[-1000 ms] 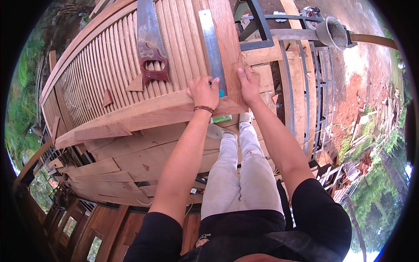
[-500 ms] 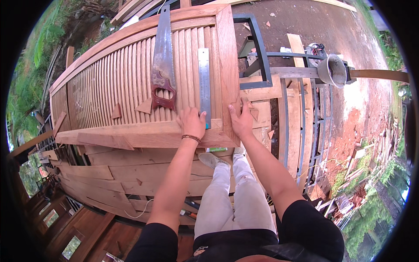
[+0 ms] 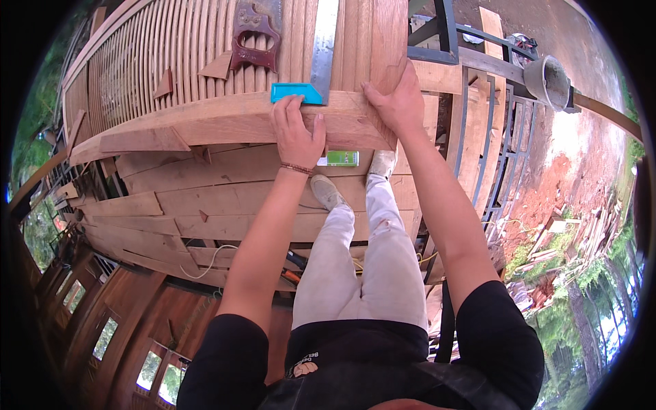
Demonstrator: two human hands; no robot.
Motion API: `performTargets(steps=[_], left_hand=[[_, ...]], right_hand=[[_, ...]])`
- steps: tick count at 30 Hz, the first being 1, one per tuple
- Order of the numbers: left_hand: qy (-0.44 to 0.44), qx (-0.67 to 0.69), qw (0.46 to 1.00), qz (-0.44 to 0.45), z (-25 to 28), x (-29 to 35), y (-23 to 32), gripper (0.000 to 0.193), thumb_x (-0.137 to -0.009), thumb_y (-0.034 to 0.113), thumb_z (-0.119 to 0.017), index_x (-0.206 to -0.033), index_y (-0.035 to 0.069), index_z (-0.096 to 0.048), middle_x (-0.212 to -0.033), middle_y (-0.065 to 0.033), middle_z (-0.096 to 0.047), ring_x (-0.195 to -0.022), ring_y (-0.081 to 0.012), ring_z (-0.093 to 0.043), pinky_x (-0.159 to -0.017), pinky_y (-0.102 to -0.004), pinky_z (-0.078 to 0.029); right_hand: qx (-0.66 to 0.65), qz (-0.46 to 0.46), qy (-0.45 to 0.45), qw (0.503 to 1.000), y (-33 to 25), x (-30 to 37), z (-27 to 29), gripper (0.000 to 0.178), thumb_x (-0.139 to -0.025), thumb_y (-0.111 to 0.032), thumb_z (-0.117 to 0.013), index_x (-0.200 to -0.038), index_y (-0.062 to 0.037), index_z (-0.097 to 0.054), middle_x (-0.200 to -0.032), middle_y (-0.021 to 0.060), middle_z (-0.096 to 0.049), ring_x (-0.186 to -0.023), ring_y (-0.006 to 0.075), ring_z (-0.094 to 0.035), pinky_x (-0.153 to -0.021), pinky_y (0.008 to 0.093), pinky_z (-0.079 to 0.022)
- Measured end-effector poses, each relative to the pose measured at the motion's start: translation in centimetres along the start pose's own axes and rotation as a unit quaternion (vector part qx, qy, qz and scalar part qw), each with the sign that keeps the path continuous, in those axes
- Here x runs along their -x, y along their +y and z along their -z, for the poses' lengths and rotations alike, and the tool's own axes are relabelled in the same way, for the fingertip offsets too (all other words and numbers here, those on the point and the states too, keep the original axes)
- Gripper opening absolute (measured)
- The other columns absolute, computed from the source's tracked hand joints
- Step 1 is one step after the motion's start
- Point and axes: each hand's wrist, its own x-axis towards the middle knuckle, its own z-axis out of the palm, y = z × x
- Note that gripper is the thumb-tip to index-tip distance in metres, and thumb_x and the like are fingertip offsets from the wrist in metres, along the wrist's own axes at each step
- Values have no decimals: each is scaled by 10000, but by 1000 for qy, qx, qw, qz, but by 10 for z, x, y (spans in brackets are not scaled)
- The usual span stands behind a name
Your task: The person assembles a wooden slatted panel by cutting a wooden strip to size, applying glue, and fastening it with a nail gun. They use a hand saw, metal ruler, and glue bottle to prepare and attach the strip to the frame.
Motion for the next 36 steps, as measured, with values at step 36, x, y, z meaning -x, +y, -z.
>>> performTargets(steps=[36], left_hand=[[86, -85, 990, -78, 17, 0, -59, 348, -847, 189, -641, -1107, -40, -609, -1129, -219, -577, -1054, -386, -555, -937, -469, -437]], right_hand=[[59, -58, -382, 921, 234, 223, -151, 661, -649, -253, -815, -1192, -47, -501, -1144, 216, -591, -1117, 410, -588, -950, 469, -498]])
